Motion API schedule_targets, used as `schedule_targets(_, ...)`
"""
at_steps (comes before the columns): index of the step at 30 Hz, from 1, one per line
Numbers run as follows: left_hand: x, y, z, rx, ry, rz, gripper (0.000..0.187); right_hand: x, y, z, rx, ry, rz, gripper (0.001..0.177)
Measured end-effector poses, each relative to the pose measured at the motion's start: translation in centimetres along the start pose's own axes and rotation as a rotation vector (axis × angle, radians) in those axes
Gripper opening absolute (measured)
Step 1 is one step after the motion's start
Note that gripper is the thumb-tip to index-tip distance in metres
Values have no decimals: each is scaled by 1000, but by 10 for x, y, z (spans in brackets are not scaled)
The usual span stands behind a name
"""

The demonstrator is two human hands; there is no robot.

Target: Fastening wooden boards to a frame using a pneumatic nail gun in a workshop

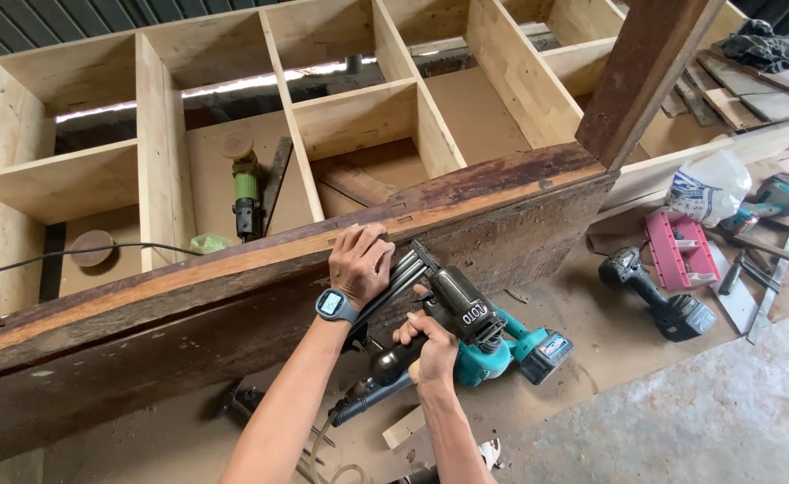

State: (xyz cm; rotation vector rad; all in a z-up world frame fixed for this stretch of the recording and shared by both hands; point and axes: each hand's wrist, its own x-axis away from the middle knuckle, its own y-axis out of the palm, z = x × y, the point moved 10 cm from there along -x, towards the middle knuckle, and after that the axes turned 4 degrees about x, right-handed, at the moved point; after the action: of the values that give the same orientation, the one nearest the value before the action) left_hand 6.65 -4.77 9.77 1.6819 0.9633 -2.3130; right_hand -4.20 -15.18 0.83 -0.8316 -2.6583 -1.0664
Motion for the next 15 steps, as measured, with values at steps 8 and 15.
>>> schedule_targets(8, -1, 0, 0, 1, 0, -10, 17, -33, -42, 50, -17, -2, 19, 32)
schedule_targets(15, -2, -1, 3, 12, -2, -15, 13, -17, -20, 29, -10, -6, 41, 31)
